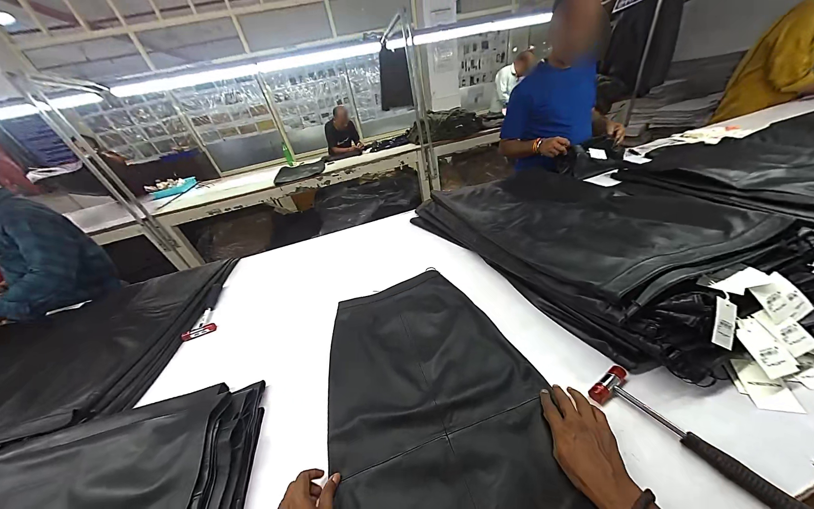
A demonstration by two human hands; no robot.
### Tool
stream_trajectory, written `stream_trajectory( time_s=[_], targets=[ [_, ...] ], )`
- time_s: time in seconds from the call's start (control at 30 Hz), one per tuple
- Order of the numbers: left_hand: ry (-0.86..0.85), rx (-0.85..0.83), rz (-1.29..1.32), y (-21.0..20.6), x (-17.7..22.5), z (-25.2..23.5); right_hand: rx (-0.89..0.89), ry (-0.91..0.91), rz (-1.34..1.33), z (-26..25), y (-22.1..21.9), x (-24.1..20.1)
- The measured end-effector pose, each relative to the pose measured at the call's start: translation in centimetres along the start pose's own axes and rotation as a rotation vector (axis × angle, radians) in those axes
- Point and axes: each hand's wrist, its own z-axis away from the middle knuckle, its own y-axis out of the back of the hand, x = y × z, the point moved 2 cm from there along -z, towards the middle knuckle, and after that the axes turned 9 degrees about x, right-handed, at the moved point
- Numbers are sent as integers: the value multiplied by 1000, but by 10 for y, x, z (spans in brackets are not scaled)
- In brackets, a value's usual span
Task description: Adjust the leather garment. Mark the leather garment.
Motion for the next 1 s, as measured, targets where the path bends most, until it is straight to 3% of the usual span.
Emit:
stream_trajectory(
  time_s=[0.13, 0.3, 0.67, 0.9, 1.0],
  targets=[
    [-199, 201, -81, -20, 0, 5, -31, -17, -54, 9, -17, 0],
    [-285, 304, -181, -43, -10, -18, -75, 8, -108, -17, -32, -3],
    [-161, 88, -286, -56, 19, -161, -217, -27, -113, -138, -91, -45],
    [-113, 139, -438, -61, 35, -190, -276, -69, -94, -170, -103, -54],
    [-104, 37, -385, -52, 31, -190, -442, -72, -83, -177, -89, -53]
  ],
)
